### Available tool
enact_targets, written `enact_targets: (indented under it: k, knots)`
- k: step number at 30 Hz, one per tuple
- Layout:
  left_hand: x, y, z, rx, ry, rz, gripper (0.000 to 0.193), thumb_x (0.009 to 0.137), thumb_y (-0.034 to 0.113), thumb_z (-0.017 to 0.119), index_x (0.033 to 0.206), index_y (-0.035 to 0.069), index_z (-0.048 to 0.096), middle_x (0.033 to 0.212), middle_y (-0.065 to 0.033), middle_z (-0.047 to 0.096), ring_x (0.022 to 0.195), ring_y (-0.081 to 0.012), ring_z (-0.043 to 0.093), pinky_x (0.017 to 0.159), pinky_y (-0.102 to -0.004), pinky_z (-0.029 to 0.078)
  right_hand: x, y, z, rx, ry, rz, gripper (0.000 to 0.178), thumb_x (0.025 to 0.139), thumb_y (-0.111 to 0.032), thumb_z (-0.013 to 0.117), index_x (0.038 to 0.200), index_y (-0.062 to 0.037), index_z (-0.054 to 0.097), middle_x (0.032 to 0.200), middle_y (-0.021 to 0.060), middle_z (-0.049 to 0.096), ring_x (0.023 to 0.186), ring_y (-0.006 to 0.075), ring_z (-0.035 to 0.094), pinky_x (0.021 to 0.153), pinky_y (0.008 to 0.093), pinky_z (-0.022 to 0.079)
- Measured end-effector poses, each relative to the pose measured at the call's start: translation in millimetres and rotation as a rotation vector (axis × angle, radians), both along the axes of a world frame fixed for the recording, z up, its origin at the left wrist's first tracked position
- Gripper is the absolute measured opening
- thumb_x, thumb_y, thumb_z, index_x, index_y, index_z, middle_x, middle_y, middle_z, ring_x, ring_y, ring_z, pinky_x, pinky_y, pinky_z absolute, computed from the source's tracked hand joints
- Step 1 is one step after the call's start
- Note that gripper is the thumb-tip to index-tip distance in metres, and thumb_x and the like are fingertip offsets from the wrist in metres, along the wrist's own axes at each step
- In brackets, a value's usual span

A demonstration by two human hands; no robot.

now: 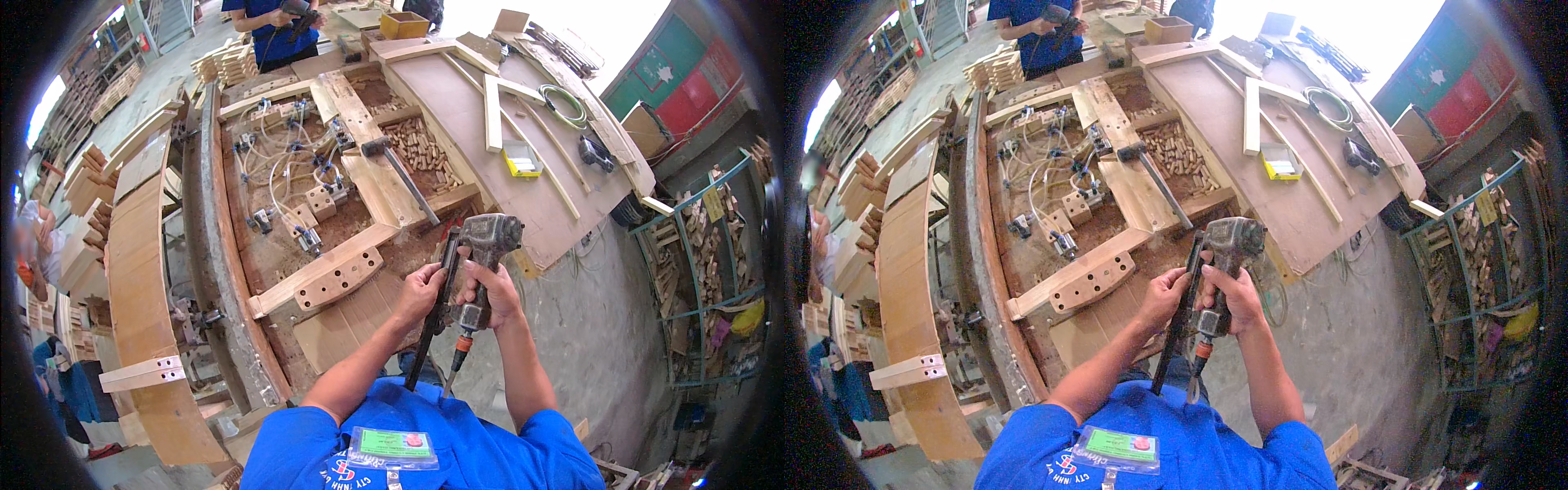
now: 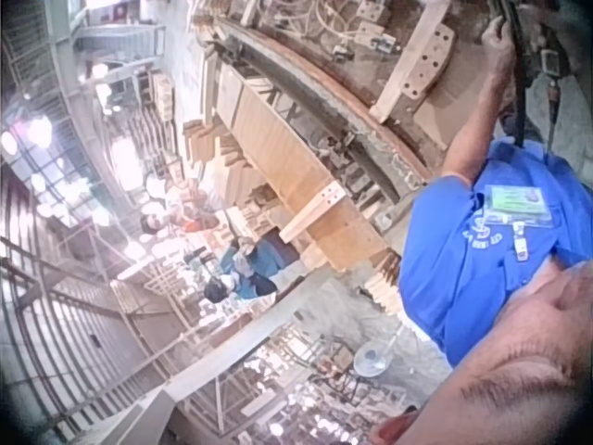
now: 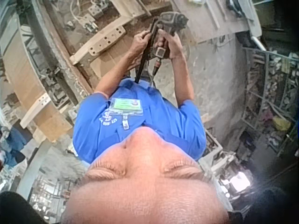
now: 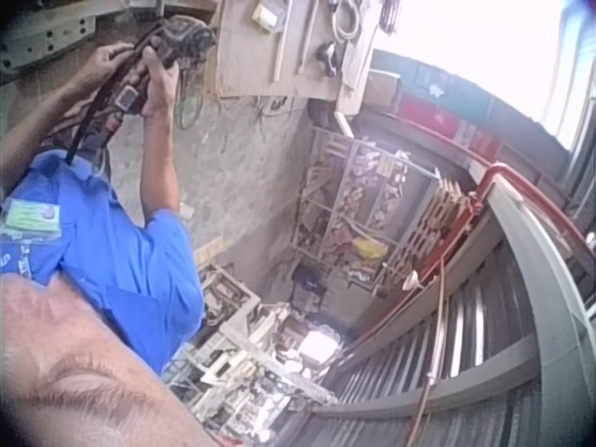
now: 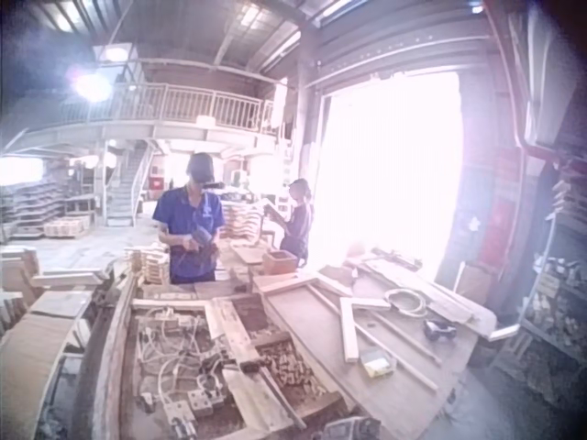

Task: The person assembles wooden furniture components by inserting dowels into pre-drilled holes and using a pneumatic nail gun to fasten pieces together. The person repeatedly picks up wooden parts, aligns them, inserts dowels, and nails them in place on a workbench.

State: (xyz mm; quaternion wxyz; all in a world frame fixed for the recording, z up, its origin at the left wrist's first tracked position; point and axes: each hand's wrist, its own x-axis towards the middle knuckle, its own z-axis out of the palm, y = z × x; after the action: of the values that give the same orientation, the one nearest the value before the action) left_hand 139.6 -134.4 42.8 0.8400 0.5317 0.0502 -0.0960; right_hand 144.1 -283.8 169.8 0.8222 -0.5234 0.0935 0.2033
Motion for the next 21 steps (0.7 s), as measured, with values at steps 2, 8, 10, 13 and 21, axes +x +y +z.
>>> enact_targets:
  k: [2,8,10,13,21]
  knots:
    - [2.4,-0.5,1.7,-0.081,0.104,-0.019,0.030,0.111,0.030,0.063,0.117,0.002,0.071,0.092,0.0008,0.072,0.076,-0.0060,0.061,0.066,-0.0255,0.051,-0.7,-1.7,0.8,0.016,0.013,0.004,0.046,0.100,-0.016,0.073,0.140,-0.0008,0.057,0.069,0.0011,0.057,0.056,0.0150,0.061,0.057,0.0389,0.058]
    - [6.2,-2.8,16.6,0.013,0.090,0.074,0.032,0.111,0.033,0.064,0.095,0.006,0.066,0.078,0.0060,0.059,0.066,-0.0048,0.046,0.058,-0.0268,0.040,1.9,-19.0,-1.1,0.033,-0.035,0.117,0.050,0.098,-0.015,0.071,0.145,-0.0008,0.057,0.069,-0.0018,0.054,0.055,0.0121,0.057,0.061,0.0385,0.057]
    - [2.0,-4.4,24.5,0.093,0.051,0.073,0.033,0.111,0.034,0.064,0.094,0.006,0.066,0.078,0.0051,0.059,0.067,-0.0050,0.046,0.059,-0.0269,0.040,-1.1,-28.4,-8.8,0.095,-0.016,0.127,0.052,0.098,-0.015,0.070,0.146,-0.0007,0.056,0.068,-0.0025,0.052,0.055,0.0115,0.055,0.062,0.0385,0.056]
    - [-3.7,1.3,21.1,0.239,-0.018,0.033,0.033,0.112,0.033,0.060,0.097,0.004,0.066,0.079,0.0032,0.060,0.072,-0.0073,0.051,0.063,-0.0300,0.045,-10.0,-37.3,-20.3,0.115,0.002,0.149,0.053,0.099,-0.015,0.067,0.149,-0.0008,0.054,0.067,-0.0036,0.048,0.055,0.0110,0.054,0.062,0.0383,0.056]
    - [-57.9,27.0,-8.8,0.039,0.061,-0.201,0.046,0.116,0.043,0.045,0.133,0.008,0.070,0.091,0.0035,0.061,0.078,-0.0074,0.052,0.066,-0.0283,0.046,-54.5,-46.8,-75.5,0.129,0.193,0.242,0.033,0.104,-0.029,0.060,0.076,-0.0142,0.050,0.065,-0.0009,0.049,0.058,0.0146,0.051,0.070,0.0350,0.050]
